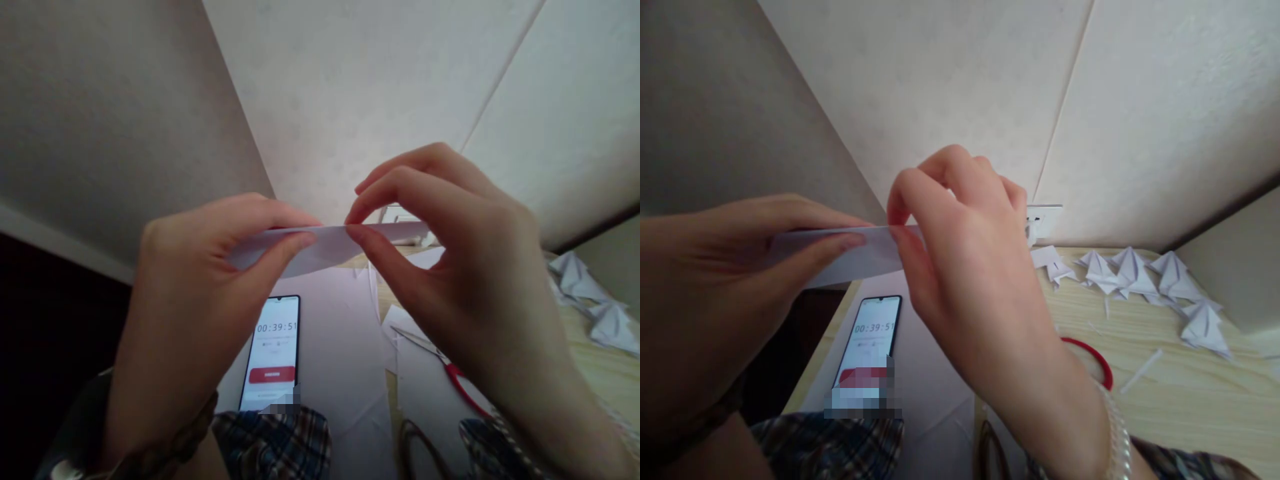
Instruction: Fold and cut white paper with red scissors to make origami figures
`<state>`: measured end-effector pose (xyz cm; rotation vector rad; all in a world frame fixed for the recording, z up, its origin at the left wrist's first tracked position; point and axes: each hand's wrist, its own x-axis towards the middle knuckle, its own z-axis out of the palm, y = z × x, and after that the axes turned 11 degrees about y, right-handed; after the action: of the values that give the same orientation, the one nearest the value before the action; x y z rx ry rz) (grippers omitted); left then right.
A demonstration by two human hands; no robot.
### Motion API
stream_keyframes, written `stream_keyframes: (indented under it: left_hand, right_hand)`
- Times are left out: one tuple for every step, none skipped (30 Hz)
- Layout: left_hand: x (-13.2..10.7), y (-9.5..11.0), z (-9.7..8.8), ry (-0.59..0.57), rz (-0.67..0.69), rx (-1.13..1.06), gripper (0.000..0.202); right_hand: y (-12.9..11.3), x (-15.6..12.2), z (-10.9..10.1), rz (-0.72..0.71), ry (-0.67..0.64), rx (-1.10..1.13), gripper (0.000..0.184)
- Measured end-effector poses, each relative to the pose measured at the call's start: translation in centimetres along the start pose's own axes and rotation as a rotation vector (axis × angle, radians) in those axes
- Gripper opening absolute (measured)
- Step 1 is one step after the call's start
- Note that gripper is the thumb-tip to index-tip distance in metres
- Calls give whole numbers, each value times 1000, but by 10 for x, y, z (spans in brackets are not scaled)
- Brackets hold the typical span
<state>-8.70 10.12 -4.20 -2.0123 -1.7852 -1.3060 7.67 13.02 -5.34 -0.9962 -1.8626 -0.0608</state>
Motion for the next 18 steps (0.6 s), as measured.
stream_keyframes:
  left_hand:
    - [0,-3,0,-9,7,-19,11]
    - [0,-6,0,-22,6,-35,13]
    - [0,-8,1,-30,3,-43,14]
    - [1,-9,1,-29,-4,-43,15]
    - [1,-11,0,-25,-12,-37,15]
    - [1,-11,0,-15,-23,-27,14]
    - [1,-11,0,-6,-33,-17,12]
    - [1,-11,0,-2,-37,-10,11]
    - [1,-10,0,-4,-45,-9,9]
    - [0,-9,-1,-9,-56,-17,7]
    - [0,-8,-1,-14,-66,-31,6]
    - [0,-6,-1,-13,-71,-45,5]
    - [0,-4,-1,-9,-70,-60,5]
    - [0,-2,-2,-2,-62,-77,6]
    - [1,1,-2,3,-47,-90,7]
    - [1,3,-2,2,-26,-103,9]
    - [1,6,-1,0,-10,-113,10]
    - [2,10,-1,-2,0,-124,11]
  right_hand:
    - [0,1,3,-2,-6,3,18]
    - [0,1,6,-4,-11,6,18]
    - [1,1,8,-5,-13,9,19]
    - [2,0,10,-7,-12,11,19]
    - [3,-1,11,-9,-11,13,18]
    - [3,-1,11,-9,-8,14,17]
    - [4,-2,11,-9,-5,17,17]
    - [3,-2,11,-8,-3,21,16]
    - [3,-2,11,-5,0,27,15]
    - [2,-2,11,-3,3,33,15]
    - [1,-3,10,-1,9,39,14]
    - [1,-3,9,1,20,42,13]
    - [1,-3,8,5,33,43,12]
    - [1,-3,6,10,48,43,11]
    - [2,-4,3,16,59,44,10]
    - [4,-5,0,24,64,45,10]
    - [5,-5,-3,31,63,46,10]
    - [6,-6,-6,36,58,47,10]
